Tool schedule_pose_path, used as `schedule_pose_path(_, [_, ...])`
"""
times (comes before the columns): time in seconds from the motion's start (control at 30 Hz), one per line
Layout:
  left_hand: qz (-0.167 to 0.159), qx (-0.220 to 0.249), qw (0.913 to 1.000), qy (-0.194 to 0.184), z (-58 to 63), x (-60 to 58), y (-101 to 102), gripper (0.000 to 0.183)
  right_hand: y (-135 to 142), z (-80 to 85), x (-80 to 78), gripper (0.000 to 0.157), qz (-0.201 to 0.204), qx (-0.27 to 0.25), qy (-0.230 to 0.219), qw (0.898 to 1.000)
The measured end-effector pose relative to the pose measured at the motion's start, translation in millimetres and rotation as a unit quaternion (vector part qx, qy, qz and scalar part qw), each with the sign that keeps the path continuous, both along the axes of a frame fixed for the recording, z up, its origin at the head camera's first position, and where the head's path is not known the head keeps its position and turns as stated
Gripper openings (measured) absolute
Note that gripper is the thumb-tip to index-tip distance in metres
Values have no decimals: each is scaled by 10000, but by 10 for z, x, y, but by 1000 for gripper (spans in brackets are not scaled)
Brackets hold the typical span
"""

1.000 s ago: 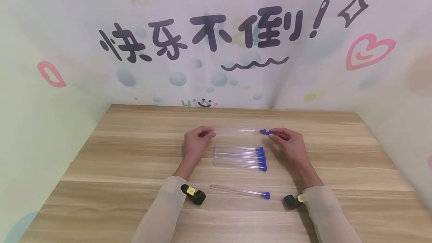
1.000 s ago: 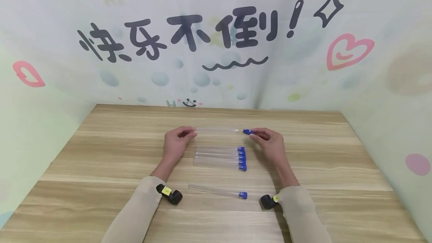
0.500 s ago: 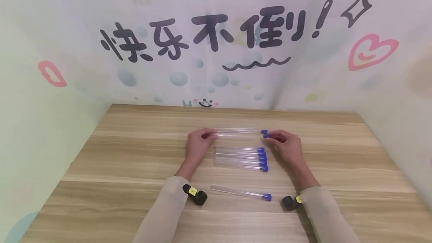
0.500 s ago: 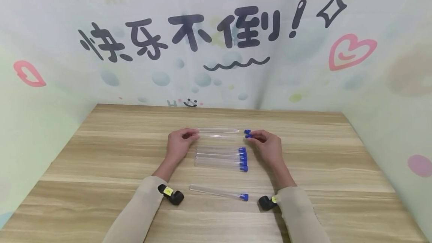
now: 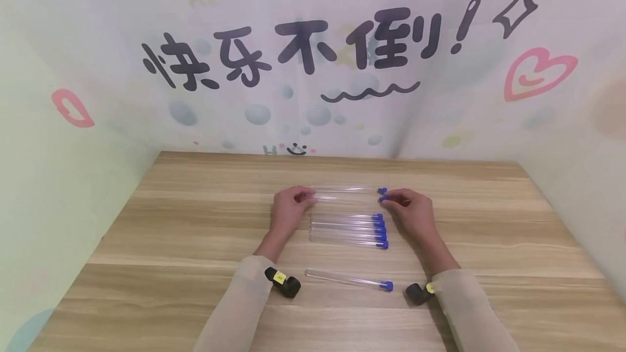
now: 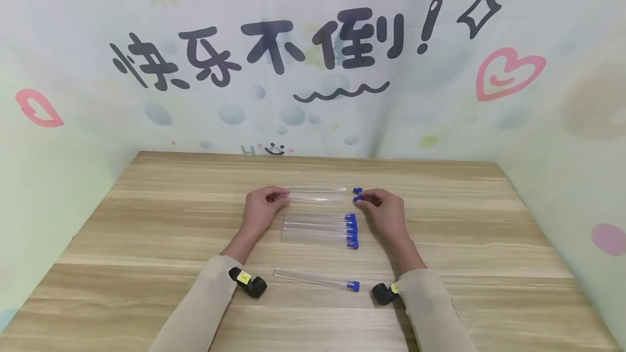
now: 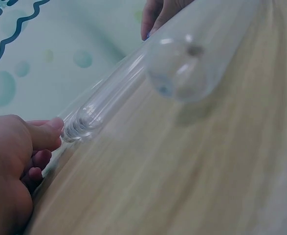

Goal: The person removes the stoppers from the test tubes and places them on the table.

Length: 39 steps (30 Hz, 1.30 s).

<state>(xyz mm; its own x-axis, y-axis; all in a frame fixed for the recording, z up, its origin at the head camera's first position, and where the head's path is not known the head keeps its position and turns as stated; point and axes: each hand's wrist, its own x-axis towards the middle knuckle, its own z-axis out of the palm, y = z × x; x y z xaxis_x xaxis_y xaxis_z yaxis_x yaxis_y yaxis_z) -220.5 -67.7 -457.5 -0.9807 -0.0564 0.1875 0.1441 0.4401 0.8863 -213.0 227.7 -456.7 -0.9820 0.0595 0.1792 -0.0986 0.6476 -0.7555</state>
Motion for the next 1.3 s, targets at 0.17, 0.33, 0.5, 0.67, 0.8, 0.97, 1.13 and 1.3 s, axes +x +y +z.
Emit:
schedule_pose_path(0.17, [-90, -143, 9998, 44, -8, -1, -2, 16, 0, -5, -7, 23, 28, 106, 48, 9999])
schedule_pose_path(0.33, [-128, -295, 9994, 129, -20, -3, -2, 14, -3, -6, -7, 23, 39, 161, 93, 9998])
schedule_pose_path(0.5, [-114, -474, 9985, 229, -29, -21, 2, 13, -12, 5, -8, 23, 69, 145, 137, 9998])
schedule_pose_path(0.67, [-100, -550, 9980, 285, -5, -27, 9, 14, -16, 13, -20, 24, 72, 138, 127, 9998])
schedule_pose_path(0.8, [-128, -547, 9980, 278, -2, -32, 11, 15, -17, 8, -26, 26, 45, 162, 68, 9998])
schedule_pose_path(0.97, [-147, -549, 9981, 251, -2, -31, 8, 17, -16, 2, -32, 25, 23, 179, 125, 9998])
schedule_pose_path(1.13, [-160, -521, 9981, 289, 9, -26, 9, 17, -20, -8, -35, 25, 18, 118, 99, 9999])
schedule_pose_path(1.3, [-155, -522, 9982, 261, 7, -23, 15, 17, -28, -8, -35, 25, 9, 116, 73, 9999])
